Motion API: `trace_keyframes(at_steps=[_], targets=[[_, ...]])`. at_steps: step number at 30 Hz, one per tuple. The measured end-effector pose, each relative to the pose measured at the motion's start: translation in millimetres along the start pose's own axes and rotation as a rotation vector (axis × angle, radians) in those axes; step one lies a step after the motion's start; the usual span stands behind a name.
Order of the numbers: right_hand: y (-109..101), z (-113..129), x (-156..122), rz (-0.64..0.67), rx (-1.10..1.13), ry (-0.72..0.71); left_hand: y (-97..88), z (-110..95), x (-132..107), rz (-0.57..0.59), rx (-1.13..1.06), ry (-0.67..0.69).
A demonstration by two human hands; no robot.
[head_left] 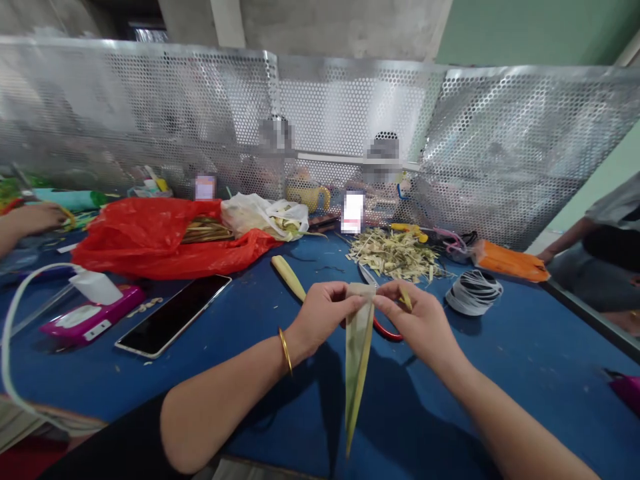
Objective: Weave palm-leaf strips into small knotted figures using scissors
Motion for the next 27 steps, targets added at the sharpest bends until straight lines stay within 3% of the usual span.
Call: trace_keyframes(at_steps=[6, 15, 27], targets=[[4.8, -5.6, 4.6, 0.032, 0.243, 0.076, 5.9, 5.1, -2.9, 0.097, 0.031, -0.089], [10.5, -18.8, 4.6, 0.076, 0.132, 0.014, 6.0, 3.2, -2.5, 0.091, 0.054, -0.013], [12.7, -11.7, 3.2, 0.061, 0.246, -0.011, 3.9, -1.1, -2.6, 0.100, 0.078, 0.004]])
Point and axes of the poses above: each hand's wrist, its own x-axis towards the middle knuckle, its own y-axis out of the palm, z = x × y, the point moved 2 cm from there along x, towards the middle knuckle, and after that the axes turned 11 degrees about z, right-handed, at the moved point
